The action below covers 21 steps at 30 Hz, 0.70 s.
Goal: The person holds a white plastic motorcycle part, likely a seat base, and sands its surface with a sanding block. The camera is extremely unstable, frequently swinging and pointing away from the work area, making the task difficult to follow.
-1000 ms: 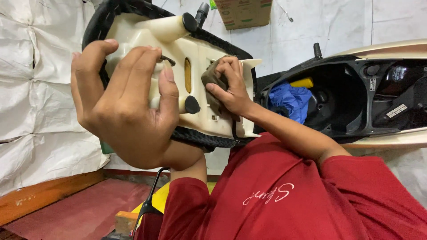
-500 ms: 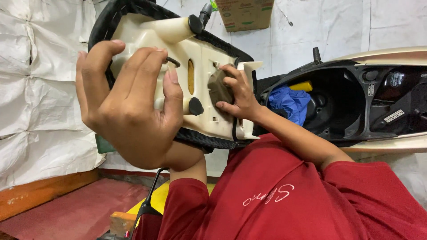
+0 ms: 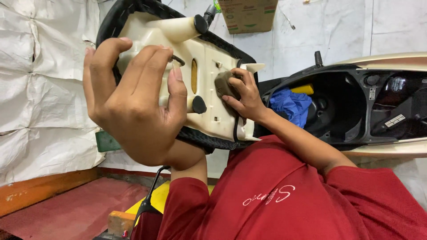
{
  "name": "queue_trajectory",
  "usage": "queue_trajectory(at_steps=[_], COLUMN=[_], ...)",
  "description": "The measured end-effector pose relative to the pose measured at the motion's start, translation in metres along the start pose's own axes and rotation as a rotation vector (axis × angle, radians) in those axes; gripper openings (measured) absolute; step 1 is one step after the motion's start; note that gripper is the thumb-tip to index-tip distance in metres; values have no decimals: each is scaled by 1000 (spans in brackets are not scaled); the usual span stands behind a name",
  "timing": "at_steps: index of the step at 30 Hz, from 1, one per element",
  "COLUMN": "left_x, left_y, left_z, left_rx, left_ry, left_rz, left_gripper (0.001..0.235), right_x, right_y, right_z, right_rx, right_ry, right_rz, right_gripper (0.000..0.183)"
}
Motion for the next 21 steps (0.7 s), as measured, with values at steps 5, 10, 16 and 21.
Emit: queue_trajectory(at_steps=[5, 10, 16, 21], left_x=[1, 1, 2, 3], left_y=[-4, 2, -1, 3], left_z=[4, 0, 4, 3], left_rx=[-13, 12, -7, 17], left_ry=[-12, -1, -18, -15], left_rz=[-1, -11, -10, -42], left_gripper=[21, 27, 23, 23], right_x=[13, 12, 11, 18], right_y=[-21, -17, -16, -29], right_z=[-32, -27, -18, -42], right_rx=[7, 1, -56, 35], right_ry=[1, -33, -3, -36], right_rz=[21, -9, 12, 12], right_gripper=[40, 31, 31, 27])
Point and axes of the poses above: each hand's wrist, its own y-axis away from the middle knuckle, its own x-axis out of the back of the hand, z = x × y, the point moved 8 cm from there along -y, towards the middle knuckle, and after that the axes turned 7 degrees about -x, right-handed, at the moved point
